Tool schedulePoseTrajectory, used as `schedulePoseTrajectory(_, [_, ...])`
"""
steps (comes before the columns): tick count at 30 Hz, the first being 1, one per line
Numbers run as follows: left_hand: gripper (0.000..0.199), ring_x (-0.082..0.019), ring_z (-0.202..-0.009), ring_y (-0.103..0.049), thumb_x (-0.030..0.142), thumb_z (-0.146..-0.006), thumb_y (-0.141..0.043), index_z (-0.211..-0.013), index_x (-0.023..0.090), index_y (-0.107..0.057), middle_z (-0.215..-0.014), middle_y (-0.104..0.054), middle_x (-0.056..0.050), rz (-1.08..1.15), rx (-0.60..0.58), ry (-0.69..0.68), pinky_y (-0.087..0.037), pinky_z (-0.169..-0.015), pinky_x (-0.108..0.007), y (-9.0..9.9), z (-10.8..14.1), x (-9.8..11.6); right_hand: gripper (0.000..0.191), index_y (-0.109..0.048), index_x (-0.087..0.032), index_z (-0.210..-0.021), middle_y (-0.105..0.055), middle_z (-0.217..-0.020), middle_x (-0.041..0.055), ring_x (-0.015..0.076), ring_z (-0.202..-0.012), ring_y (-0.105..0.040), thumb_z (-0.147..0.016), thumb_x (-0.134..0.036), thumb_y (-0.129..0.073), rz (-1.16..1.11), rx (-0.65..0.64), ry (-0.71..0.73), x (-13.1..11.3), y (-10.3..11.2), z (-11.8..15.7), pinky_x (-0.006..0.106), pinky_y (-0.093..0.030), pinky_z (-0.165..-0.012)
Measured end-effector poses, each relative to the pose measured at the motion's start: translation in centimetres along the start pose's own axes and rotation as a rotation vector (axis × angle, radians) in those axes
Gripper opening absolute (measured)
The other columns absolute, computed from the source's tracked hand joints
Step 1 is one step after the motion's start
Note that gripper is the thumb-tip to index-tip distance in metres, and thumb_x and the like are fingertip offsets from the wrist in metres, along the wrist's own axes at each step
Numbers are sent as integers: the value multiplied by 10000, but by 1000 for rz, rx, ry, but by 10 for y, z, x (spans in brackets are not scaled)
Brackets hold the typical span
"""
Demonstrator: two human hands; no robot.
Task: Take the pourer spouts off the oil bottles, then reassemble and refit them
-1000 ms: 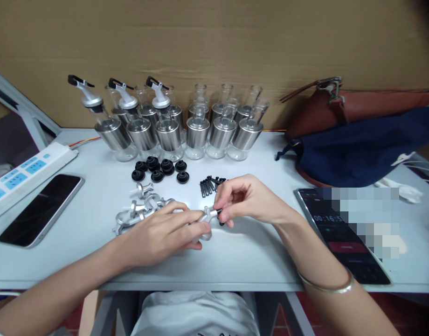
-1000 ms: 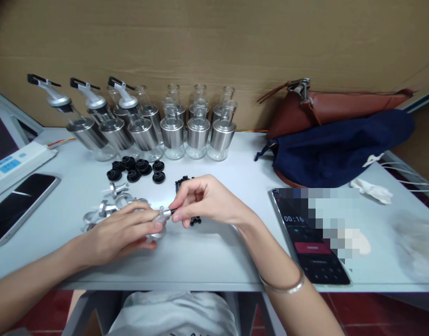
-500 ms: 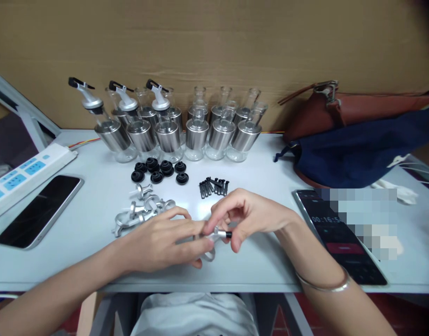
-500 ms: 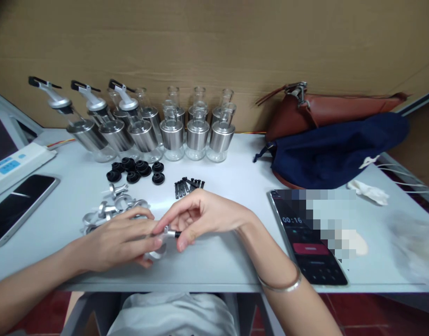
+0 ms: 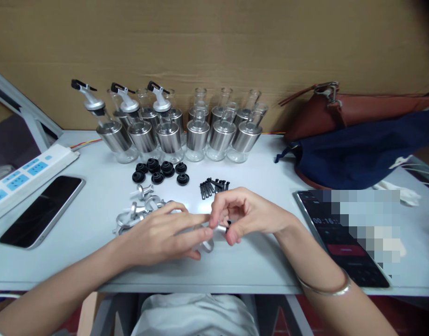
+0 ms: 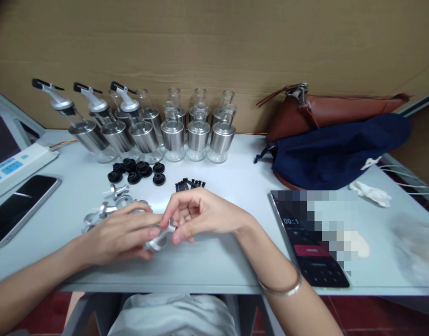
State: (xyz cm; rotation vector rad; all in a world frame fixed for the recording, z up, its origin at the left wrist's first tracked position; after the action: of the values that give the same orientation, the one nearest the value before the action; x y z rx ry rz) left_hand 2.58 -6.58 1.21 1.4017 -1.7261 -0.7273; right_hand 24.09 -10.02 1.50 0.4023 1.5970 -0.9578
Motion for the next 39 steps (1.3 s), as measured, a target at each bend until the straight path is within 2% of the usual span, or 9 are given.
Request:
schedulePoseTrajectory(3, [510,-213,-928,-653,505,-953,-425,-1373,235,-326,-1090,-685,-128,20,171,167,-512,-798,-370,10,5,-14,311,-629,-130,-869,-624,-653,-19,59,-493,-545,-725,-330,-819,-24,62,44,-2,5,1,149,-444,-460])
schedulePoseTrajectory(5, [409,-219,-967,-623,429,-965,-434,-1328,242,-405,-1082,-667,-97,-88,267,397,-493,-846,-381,18,9,-26,294,-608,-133,-882,-637,-669,-5,74,-507,-577,-757,-323,-795,-46,80,49,-3,8,2,158,-461,-466])
schedulePoseTrajectory(7, [333,-234,-1078,-564,309,-966,-440,-1288,228,-465,-1147,-633,-87,-227,249,622,-449,-933,-410,25,11,-39,279,-602,-138,-880,-649,-690,4,80,-528,-594,-767,-313,-787,-54,118,67,-4,9,3,163,-477,-489])
schedulePoseTrajectory(10, [383,-257,-1176,-489,281,-964,-411,-1335,194,-449,-1259,-585,-100,-262,126,783,-400,-993,-457,29,15,-56,274,-610,-142,-874,-646,-688,1,80,-531,-591,-762,-318,-789,-33,170,99,-6,9,3,172,-482,-518])
schedulePoseTrajectory(14, [383,-252,-1109,-510,270,-950,-430,-1321,196,-490,-1216,-628,-83,-237,76,828,-405,-965,-456,27,19,-68,295,-612,-149,-876,-637,-692,-3,94,-548,-589,-750,-346,-793,1,195,107,-6,7,2,201,-481,-545])
schedulePoseTrajectory(19, [242,-272,-1004,-512,266,-935,-463,-1081,197,-644,-1087,-684,-74,-344,45,796,-394,-872,-444,23,23,-75,288,-616,-150,-878,-656,-719,10,106,-572,-601,-751,-341,-791,19,200,130,-6,7,2,211,-468,-547])
schedulePoseTrajectory(27, [118,-227,-866,-529,231,-912,-485,-850,193,-578,-869,-648,-50,-367,167,758,-390,-778,-377,29,16,-67,235,-614,-160,-880,-650,-685,-5,106,-591,-603,-776,-305,-768,20,240,160,-5,6,3,220,-471,-586])
schedulePoseTrajectory(33, [119,-156,-765,-527,288,-892,-519,-836,190,-555,-826,-589,-12,147,437,854,-432,-687,-277,24,2,-36,213,-588,-178,-815,-639,-665,-28,94,-593,-587,-749,-236,-782,101,451,209,-1,10,2,213,-470,-593])
schedulePoseTrajectory(39, [244,-136,-686,-533,413,-835,-625,-880,177,-588,-838,-608,-34,782,437,1031,-441,-576,-241,19,-2,-20,177,-641,-184,-780,-664,-746,-16,96,-662,-612,-713,-187,-805,161,471,338,2,0,-5,211,-485,-611])
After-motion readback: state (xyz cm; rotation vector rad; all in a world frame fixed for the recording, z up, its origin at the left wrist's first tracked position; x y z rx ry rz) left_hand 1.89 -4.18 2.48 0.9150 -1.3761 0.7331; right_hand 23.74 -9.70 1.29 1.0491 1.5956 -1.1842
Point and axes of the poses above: each hand's wrist, its own z-axis away from the middle knuckle, its own y-axis out of the back of the hand, x = y × z, the point moved 1 cm from there along -z, towards the middle knuckle
